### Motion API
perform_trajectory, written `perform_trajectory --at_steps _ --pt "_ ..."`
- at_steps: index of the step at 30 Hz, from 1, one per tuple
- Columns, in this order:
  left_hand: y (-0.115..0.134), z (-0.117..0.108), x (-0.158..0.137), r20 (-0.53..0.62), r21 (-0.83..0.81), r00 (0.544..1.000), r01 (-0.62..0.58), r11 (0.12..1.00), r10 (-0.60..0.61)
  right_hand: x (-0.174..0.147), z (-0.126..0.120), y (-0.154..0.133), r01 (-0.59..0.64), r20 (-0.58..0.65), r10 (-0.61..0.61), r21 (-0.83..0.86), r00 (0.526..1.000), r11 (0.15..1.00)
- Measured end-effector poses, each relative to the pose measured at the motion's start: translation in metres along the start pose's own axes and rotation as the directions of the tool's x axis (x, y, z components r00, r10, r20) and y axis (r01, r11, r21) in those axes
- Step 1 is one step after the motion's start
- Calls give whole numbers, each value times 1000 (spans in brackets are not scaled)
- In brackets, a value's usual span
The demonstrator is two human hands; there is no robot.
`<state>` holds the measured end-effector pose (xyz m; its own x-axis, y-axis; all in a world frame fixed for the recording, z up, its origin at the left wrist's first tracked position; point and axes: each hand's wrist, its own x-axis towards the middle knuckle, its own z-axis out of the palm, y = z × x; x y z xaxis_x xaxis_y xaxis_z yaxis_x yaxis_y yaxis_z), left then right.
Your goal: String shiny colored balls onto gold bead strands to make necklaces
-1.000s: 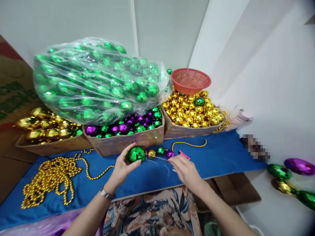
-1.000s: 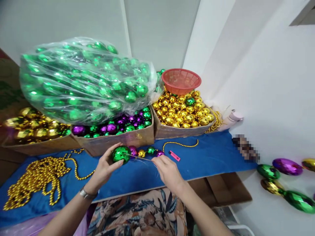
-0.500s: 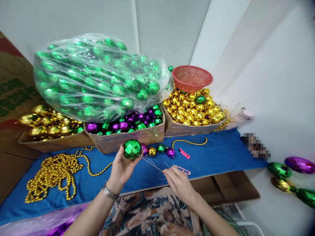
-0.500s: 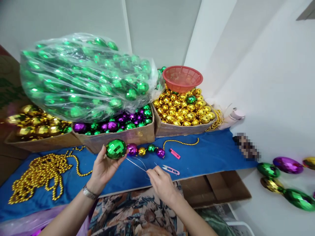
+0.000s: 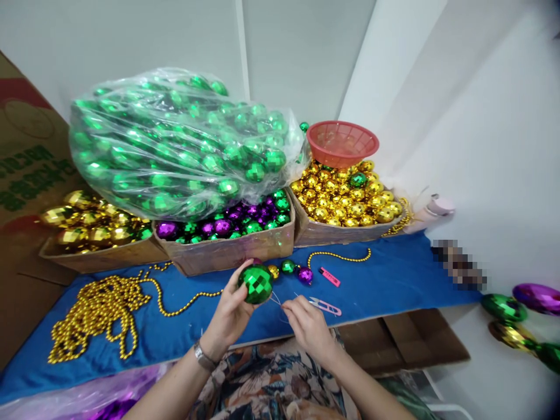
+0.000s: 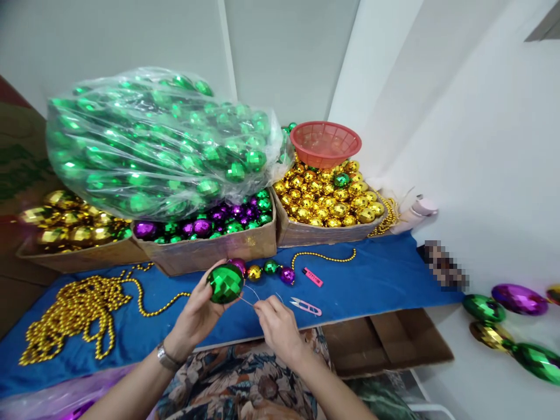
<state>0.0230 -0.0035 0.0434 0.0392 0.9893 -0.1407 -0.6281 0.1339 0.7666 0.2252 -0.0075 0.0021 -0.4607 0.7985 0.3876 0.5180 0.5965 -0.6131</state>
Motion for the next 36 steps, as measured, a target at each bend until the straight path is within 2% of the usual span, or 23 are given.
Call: perform_trajectory --at_steps 7,23,31,36 --pt "-5 9 -10 36 -80 999 16 997 -13 0 8 -3 -25 -48 31 127 998 992" --pt "-9 6 -12 71 -134 997 38 990 -29 -6 10 -4 -33 -57 46 209 997 977" --pt "-7 5 -12 74 -30 995 -63 998 65 -3 10 -4 -12 -84 26 164 996 986" --pt "-5 4 -15 103 45 993 -70 997 65 -4 11 -3 -14 -86 27 148 996 989"
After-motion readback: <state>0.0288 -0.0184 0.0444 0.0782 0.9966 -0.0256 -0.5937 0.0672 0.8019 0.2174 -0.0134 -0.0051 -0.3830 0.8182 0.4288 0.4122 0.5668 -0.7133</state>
